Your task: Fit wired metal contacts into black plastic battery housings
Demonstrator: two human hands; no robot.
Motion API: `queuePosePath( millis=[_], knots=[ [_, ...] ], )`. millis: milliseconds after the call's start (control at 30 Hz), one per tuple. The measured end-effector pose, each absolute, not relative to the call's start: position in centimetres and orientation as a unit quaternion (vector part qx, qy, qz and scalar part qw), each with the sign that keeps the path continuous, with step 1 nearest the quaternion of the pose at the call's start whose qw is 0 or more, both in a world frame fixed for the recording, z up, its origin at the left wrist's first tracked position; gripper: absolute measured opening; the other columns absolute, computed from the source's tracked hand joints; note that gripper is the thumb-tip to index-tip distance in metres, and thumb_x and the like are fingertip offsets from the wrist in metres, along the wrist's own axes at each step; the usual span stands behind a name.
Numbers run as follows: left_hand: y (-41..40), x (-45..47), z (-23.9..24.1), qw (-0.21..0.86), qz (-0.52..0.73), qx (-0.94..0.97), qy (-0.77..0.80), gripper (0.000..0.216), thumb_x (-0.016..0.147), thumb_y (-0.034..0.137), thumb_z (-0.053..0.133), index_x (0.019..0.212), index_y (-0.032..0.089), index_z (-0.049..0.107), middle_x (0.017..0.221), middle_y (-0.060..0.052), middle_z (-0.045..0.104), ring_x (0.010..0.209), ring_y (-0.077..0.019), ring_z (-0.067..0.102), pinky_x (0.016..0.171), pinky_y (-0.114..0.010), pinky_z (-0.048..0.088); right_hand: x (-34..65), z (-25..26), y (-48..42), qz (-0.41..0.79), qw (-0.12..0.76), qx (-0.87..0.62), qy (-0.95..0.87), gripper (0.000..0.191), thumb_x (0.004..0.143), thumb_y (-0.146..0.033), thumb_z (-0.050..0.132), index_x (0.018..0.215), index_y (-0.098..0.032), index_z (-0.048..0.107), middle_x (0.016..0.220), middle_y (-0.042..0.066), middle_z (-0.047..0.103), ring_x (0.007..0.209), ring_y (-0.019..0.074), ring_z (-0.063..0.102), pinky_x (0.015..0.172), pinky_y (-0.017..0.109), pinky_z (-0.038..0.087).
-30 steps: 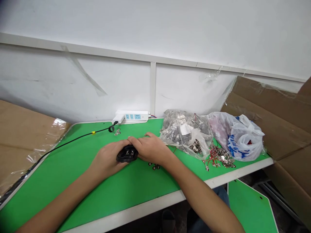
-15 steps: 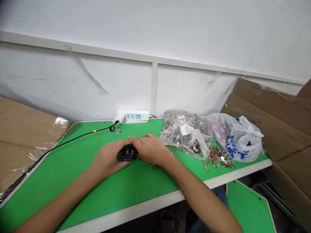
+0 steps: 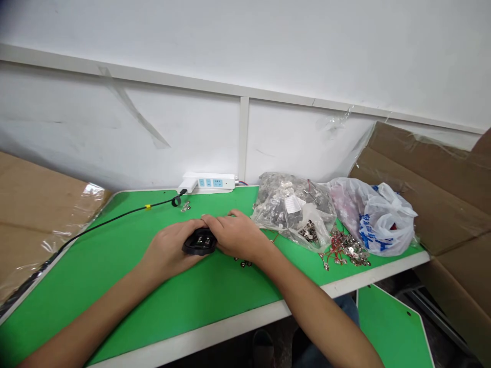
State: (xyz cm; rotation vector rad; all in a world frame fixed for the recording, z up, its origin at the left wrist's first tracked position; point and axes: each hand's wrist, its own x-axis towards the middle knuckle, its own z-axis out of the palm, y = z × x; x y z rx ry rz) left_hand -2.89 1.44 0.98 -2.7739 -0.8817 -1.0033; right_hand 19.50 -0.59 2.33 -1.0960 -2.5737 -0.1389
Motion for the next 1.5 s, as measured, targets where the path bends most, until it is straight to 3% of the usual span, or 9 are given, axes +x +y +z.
queuePosePath(
  millis=[633,1000,1333,1500],
  knots=[
    [1.4,-2.97,1.43,0.027,-0.3,-0.912,-0.279,0.035,0.092,0.032,0.067,0.123,0.023,0.055,0.108,-0.009,0.078,0.093,-0.031,0.076,0.078,-0.043,0.059,19.43,2.13,-0.52,-0.022,0.165,-0.392,-0.905,0.056,0.1,-0.018,0.056,0.153,-0.012,0.037,0.134,0.019,0.072,0.118,0.0281,0.071,0.106,0.047,0.047],
    [1.11,-2.98,1.84,0.052,-0.273,-0.918,-0.283,0.032,0.096,0.03,0.063,0.124,0.018,0.053,0.111,-0.01,0.077,0.097,-0.0318,0.076,0.081,-0.044,0.059,19.52,2.06,-0.49,-0.03,0.165,-0.388,-0.906,0.057,0.099,-0.017,0.056,0.152,-0.011,0.037,0.132,0.018,0.073,0.116,0.0283,0.071,0.103,0.046,0.048],
    [1.36,-2.77,1.26,0.035,-0.288,-0.909,-0.298,0.027,0.09,0.031,0.066,0.114,0.021,0.057,0.103,-0.009,0.077,0.087,-0.0295,0.076,0.072,-0.039,0.057,19.61,1.5,-0.47,-0.074,0.171,-0.384,-0.904,0.055,0.102,-0.019,0.052,0.153,-0.005,0.037,0.122,0.018,0.076,0.109,0.0293,0.073,0.098,0.047,0.047],
    [1.25,-2.79,1.35,0.023,-0.289,-0.909,-0.301,0.03,0.091,0.031,0.066,0.118,0.022,0.057,0.108,-0.01,0.078,0.091,-0.0299,0.076,0.074,-0.04,0.058,19.5,1.65,-0.58,-0.067,0.163,-0.396,-0.901,0.056,0.102,-0.021,0.053,0.154,-0.007,0.038,0.123,0.019,0.076,0.111,0.0299,0.073,0.1,0.047,0.047]
  ],
)
